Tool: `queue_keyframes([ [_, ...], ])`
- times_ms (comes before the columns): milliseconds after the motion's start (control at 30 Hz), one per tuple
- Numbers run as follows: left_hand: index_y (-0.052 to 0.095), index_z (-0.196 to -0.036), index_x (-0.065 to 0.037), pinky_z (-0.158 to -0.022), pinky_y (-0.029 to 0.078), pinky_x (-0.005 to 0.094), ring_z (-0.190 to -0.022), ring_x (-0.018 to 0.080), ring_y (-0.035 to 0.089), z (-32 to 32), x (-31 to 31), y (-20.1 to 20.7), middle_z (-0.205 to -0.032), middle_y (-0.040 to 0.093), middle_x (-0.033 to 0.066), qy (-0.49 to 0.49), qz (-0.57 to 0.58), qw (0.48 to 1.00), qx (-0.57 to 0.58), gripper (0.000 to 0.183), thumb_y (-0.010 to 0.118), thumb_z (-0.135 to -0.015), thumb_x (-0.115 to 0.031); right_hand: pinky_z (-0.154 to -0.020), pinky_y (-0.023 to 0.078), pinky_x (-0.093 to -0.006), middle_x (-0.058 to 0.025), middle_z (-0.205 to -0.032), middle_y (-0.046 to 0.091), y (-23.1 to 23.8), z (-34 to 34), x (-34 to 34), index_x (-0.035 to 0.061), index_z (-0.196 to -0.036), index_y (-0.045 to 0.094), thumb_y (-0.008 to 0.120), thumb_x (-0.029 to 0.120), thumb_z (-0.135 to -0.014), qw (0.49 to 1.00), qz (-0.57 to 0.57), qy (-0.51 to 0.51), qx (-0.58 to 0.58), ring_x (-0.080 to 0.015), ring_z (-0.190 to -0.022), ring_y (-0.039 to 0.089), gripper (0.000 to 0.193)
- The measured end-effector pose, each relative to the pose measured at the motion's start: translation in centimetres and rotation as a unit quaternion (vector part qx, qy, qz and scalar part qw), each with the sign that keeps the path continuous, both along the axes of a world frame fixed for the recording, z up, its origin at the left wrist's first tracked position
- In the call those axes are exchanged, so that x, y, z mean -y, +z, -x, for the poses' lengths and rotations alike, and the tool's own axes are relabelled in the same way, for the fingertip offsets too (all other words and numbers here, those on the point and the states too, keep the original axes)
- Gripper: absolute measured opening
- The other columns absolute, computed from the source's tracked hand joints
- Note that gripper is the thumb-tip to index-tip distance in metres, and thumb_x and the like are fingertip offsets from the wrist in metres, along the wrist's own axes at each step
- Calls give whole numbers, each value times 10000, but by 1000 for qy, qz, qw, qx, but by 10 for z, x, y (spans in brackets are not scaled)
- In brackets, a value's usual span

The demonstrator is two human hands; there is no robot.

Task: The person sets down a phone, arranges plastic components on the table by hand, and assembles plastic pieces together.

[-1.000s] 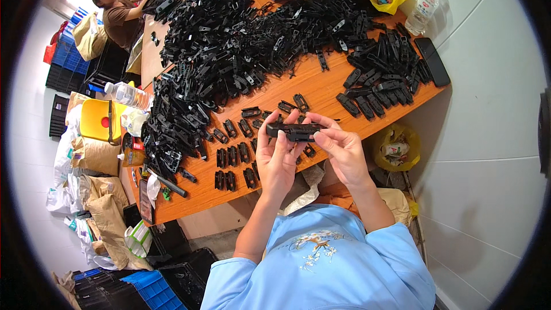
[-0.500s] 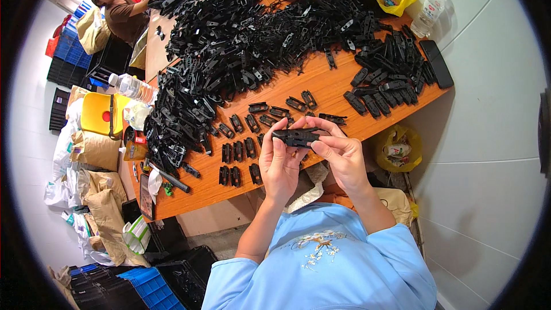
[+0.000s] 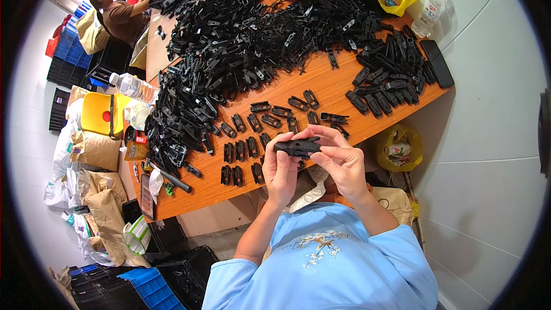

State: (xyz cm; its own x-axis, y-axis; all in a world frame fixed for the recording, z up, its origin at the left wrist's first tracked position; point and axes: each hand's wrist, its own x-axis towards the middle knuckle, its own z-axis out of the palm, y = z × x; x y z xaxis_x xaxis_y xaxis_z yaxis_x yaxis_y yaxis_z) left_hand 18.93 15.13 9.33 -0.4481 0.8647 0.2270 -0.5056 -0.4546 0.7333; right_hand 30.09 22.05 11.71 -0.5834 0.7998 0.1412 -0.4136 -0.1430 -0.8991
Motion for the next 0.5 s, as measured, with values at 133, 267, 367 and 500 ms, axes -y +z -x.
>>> queue_keyframes([
  [133,425,-1178,-16,-1015,277,402,-1205,256,402,7,11,-8,-1246,465,216,2,28,999,-40,322,397,-948,-240,-906,446,-309,-173,-1182,514,-13,-5,-2,-28,-879,651,663,-49,-740,996,23,73,-53,-215,-1060,536,141],
  [267,470,-1132,-32,-1066,148,418,-1280,245,309,6,22,-9,-1221,493,219,13,37,996,-78,323,431,-928,-278,-872,482,-302,-157,-1128,558,-3,-12,0,-52,-964,602,679,-74,-711,968,201,138,-53,-201,-1014,559,265],
  [367,482,-1111,-50,-1082,110,429,-1323,252,236,7,32,-17,-1209,504,228,16,55,995,-87,306,427,-927,-289,-851,488,-278,-122,-1094,576,-4,-17,3,-44,-1064,583,690,-63,-711,972,171,158,23,-161,-983,565,369],
  [500,507,-1106,-40,-1085,85,429,-1342,242,190,0,38,-15,-1225,486,249,7,61,995,-80,322,434,-926,-297,-819,489,-247,-89,-1023,604,-15,-21,15,-41,-1092,581,694,-40,-722,977,143,141,68,-122,-894,588,386],
])
